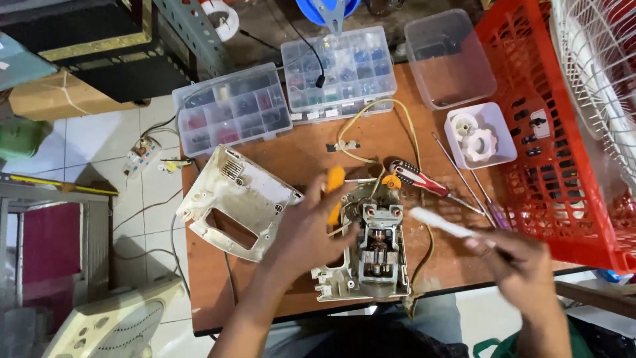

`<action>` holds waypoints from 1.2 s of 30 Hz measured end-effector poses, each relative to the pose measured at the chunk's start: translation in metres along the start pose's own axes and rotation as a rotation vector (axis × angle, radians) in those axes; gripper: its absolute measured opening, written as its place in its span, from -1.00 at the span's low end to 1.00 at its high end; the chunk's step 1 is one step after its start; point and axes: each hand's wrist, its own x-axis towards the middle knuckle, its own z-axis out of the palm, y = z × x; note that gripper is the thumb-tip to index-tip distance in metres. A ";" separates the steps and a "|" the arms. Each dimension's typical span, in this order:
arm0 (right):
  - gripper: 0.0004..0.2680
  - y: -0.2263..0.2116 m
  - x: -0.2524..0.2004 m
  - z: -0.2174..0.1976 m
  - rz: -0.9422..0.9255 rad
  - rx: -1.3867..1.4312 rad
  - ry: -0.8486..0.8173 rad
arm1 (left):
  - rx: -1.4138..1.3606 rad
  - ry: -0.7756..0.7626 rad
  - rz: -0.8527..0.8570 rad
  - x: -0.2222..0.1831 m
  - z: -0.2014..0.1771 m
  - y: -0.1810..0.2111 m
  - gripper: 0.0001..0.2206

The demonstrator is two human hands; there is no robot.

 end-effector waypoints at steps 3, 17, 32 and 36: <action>-0.89 -0.062 0.004 0.034 -0.018 -0.052 -0.112 | 0.123 -0.229 -0.021 -0.004 0.011 0.009 -0.28; -0.83 -0.071 0.025 0.009 0.102 -0.441 -0.220 | 0.056 0.308 0.241 0.000 0.049 -0.014 -0.53; -0.83 -0.084 0.010 0.003 0.368 -0.242 -0.144 | -0.004 0.429 0.316 -0.005 0.054 -0.022 -0.47; -0.79 -0.095 0.017 0.020 0.632 -0.327 -0.458 | -0.070 0.412 0.310 -0.006 0.054 -0.024 -0.48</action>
